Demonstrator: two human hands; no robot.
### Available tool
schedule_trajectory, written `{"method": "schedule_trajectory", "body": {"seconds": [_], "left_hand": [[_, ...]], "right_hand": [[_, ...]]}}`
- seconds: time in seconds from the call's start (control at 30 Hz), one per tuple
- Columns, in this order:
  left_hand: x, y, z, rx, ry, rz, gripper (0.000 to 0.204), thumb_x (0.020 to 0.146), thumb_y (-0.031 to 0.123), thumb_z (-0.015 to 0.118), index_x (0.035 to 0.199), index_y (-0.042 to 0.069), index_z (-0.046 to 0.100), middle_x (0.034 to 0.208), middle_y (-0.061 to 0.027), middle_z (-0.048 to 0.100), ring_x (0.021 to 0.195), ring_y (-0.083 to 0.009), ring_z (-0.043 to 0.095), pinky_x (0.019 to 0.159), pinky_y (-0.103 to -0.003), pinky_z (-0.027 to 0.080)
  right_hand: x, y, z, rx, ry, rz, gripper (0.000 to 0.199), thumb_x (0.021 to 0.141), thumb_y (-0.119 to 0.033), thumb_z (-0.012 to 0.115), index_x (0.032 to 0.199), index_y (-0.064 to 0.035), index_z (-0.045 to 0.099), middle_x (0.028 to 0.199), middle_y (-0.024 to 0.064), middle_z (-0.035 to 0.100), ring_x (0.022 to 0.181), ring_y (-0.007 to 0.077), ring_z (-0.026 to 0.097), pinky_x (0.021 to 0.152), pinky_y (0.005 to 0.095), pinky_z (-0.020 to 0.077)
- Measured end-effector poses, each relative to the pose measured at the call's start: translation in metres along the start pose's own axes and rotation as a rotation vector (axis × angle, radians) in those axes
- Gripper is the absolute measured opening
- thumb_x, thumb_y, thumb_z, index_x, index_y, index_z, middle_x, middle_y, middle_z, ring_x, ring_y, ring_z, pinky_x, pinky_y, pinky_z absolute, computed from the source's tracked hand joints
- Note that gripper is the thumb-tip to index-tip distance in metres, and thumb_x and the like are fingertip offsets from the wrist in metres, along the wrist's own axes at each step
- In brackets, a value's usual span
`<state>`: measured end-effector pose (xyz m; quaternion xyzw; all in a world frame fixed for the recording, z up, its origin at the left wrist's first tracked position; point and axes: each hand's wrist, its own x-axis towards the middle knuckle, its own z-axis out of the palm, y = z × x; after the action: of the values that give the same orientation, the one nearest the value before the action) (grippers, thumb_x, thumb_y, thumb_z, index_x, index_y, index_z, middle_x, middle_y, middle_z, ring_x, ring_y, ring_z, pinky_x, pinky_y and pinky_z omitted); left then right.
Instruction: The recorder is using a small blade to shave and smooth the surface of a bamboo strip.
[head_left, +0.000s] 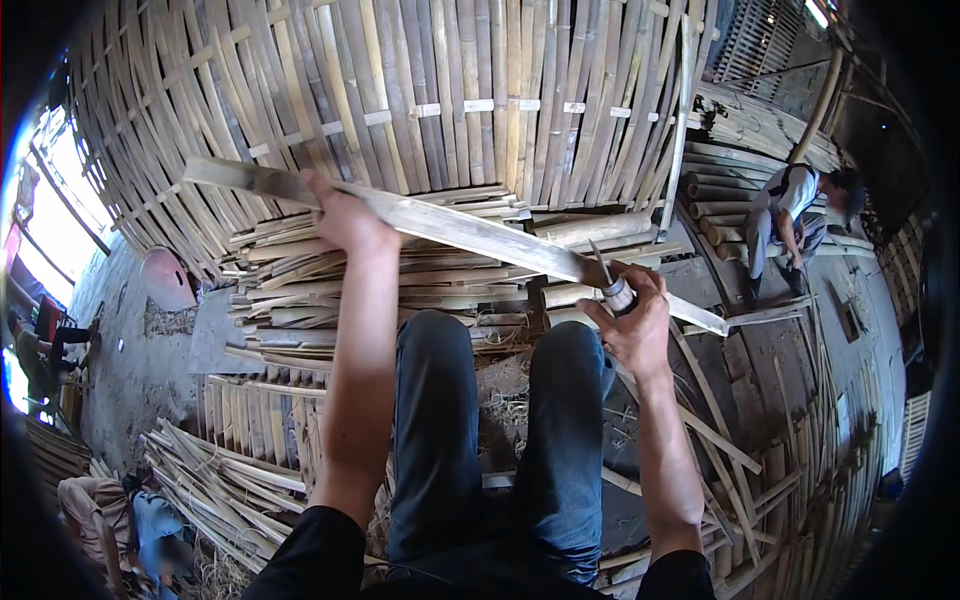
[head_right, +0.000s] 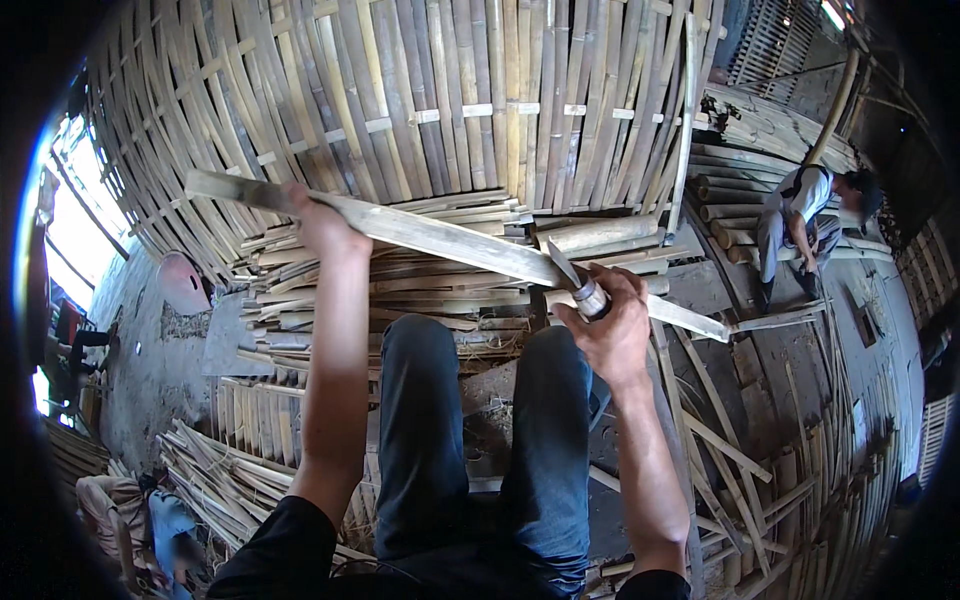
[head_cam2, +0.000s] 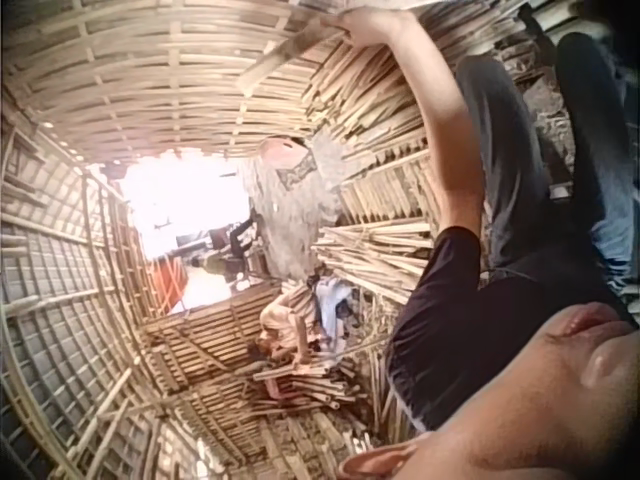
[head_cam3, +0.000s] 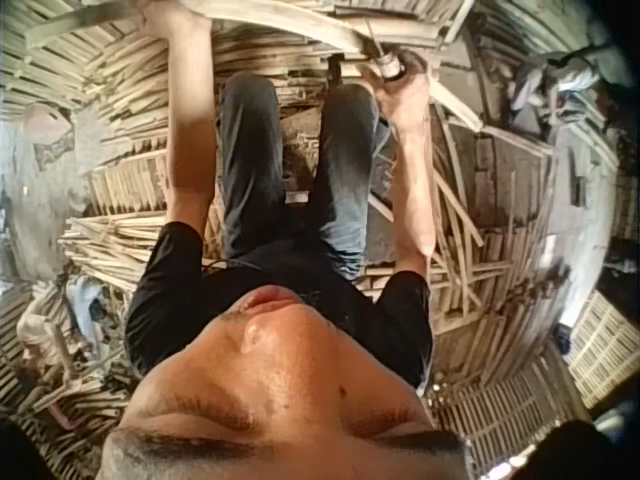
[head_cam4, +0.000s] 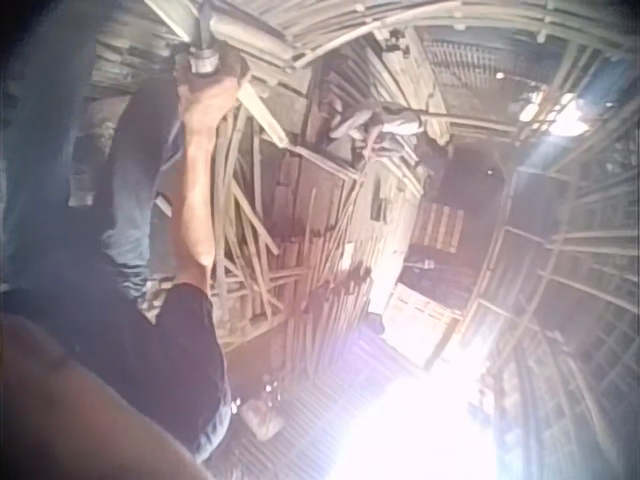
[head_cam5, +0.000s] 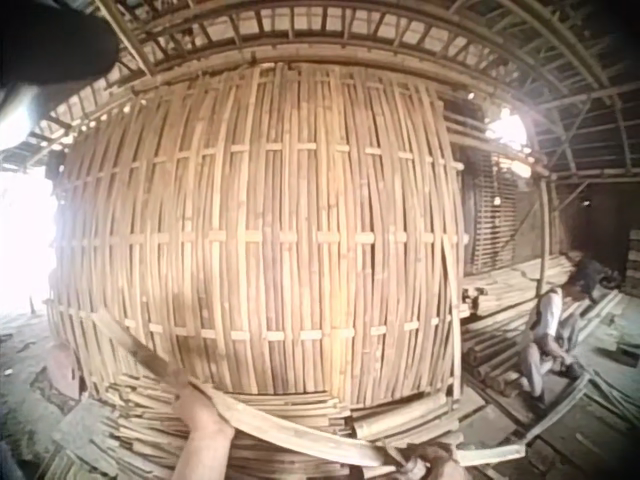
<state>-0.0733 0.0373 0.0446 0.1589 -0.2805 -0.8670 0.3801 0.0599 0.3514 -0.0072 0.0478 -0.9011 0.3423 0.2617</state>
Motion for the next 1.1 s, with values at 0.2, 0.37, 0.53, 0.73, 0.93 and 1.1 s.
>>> {"method": "schedule_trajectory", "body": {"seconds": [0.2, 0.37, 0.53, 0.73, 0.93, 1.1], "left_hand": [[-0.029, -0.046, -0.003, 0.196, -0.061, -0.278, 0.057, 0.101, 0.048, 0.05, 0.128, -0.002, 0.046, 0.124, -0.0132, 0.056, 0.106, -0.0185, 0.057, 0.087, -0.039, 0.048], [-0.019, -0.089, -0.061, 0.979, -0.925, -0.451, 0.064, 0.096, 0.052, 0.056, 0.132, 0.0, 0.045, 0.131, -0.021, 0.053, 0.125, -0.0291, 0.054, 0.097, -0.043, 0.051], [0.058, -0.078, -0.114, 1.268, -1.048, -0.565, 0.062, 0.095, 0.05, 0.06, 0.129, -0.001, 0.052, 0.121, -0.0151, 0.062, 0.114, -0.0232, 0.062, 0.089, -0.036, 0.054], [0.209, -0.114, -0.236, 1.567, -0.758, -0.433, 0.055, 0.088, 0.05, 0.068, 0.107, -0.001, 0.066, 0.102, -0.0171, 0.07, 0.096, -0.0224, 0.068, 0.08, -0.035, 0.053], [0.26, -0.11, -0.312, 1.998, -0.661, -0.101, 0.044, 0.078, 0.04, 0.071, 0.099, 0.003, 0.065, 0.097, -0.0204, 0.07, 0.101, -0.0365, 0.065, 0.086, -0.045, 0.05], [0.259, -0.187, -0.285, 2.26, -0.854, -0.205, 0.051, 0.081, 0.032, 0.072, 0.121, 0.004, 0.055, 0.127, -0.0209, 0.058, 0.118, -0.0381, 0.056, 0.096, -0.047, 0.048]], "right_hand": [[-0.018, 0.057, -0.007, -0.095, 0.058, 0.031, 0.031, 0.067, -0.007, 0.08, 0.094, -0.0018, 0.065, 0.096, 0.0167, 0.069, 0.091, 0.0373, 0.064, 0.084, 0.0447, 0.0506], [-0.082, 0.125, -0.027, -0.138, 0.018, 0.336, 0.036, 0.068, -0.012, 0.08, 0.099, -0.0001, 0.066, 0.092, 0.0193, 0.068, 0.085, 0.035, 0.068, 0.078, 0.0407, 0.0531], [-0.196, 0.22, -0.094, -0.453, 0.12, 0.526, 0.045, 0.069, -0.014, 0.082, 0.107, 0.0053, 0.066, 0.092, 0.0159, 0.071, 0.082, 0.02, 0.067, 0.076, 0.037, 0.0531], [-0.413, 0.407, -0.216, -0.631, 0.247, 0.574, 0.059, 0.069, -0.014, 0.077, 0.122, 0.0071, 0.059, 0.108, 0.0232, 0.067, 0.095, 0.0336, 0.067, 0.087, 0.0442, 0.0513], [-0.492, 0.396, -0.176, -1.092, -0.757, 0.963, 0.053, 0.086, -0.05, 0.06, 0.117, -0.0062, 0.065, 0.103, 0.013, 0.072, 0.088, 0.0293, 0.069, 0.078, 0.0426, 0.0545], [-0.458, 0.362, -0.106, -0.733, -0.301, 0.639, 0.059, 0.073, -0.052, 0.078, 0.059, -0.0024, 0.05, 0.049, 0.0052, 0.033, 0.046, 0.0212, 0.029, 0.048, 0.0421, 0.0314]]}}
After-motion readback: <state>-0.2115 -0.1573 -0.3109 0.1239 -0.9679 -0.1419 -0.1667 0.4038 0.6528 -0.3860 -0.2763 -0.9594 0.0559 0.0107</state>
